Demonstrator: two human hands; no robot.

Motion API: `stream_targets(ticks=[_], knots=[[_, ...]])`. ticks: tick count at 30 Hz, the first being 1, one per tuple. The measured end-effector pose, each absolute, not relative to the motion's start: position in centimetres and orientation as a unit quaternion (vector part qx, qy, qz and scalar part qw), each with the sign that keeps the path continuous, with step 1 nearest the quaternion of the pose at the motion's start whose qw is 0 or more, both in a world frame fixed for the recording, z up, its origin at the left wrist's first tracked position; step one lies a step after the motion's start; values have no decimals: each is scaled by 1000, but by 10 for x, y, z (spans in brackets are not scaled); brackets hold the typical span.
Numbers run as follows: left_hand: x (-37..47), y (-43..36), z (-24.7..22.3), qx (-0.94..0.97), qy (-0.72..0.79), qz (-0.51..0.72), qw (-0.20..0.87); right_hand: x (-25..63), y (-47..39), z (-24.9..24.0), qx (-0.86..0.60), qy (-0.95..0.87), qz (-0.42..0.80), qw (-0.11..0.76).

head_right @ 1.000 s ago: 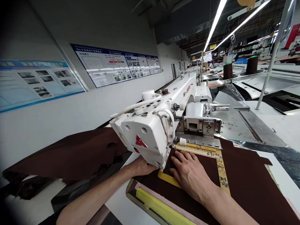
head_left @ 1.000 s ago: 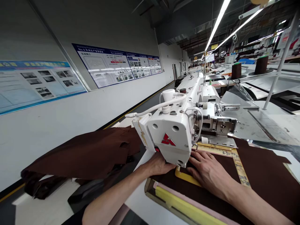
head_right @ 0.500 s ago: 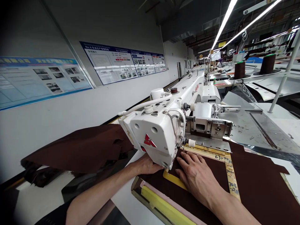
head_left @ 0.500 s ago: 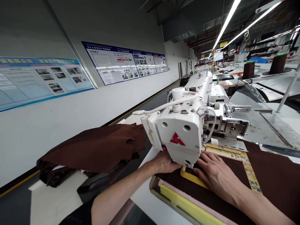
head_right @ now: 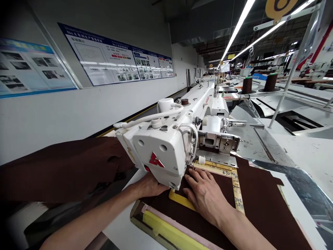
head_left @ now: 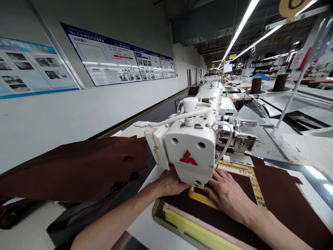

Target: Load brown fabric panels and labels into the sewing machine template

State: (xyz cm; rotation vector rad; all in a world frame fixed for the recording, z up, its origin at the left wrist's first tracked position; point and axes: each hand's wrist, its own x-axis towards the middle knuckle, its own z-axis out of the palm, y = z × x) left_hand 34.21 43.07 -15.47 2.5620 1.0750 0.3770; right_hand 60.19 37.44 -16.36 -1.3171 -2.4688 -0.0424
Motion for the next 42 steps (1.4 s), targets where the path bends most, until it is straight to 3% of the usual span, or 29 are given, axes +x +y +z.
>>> stream_targets(ticks=[12,25,34,42], knots=[[340,431,-157,907,364,140,159,602,375,-167,-455,-874,-16,171],[337,376,-118,910,339,123,207,604,379,-169,-446,-876,13,181],[354,365,-119,912,371,96,148,602,380,-170,-455,-873,25,174],[343,375,-122,917,352,88,167,598,381,-166,-468,-862,35,189]])
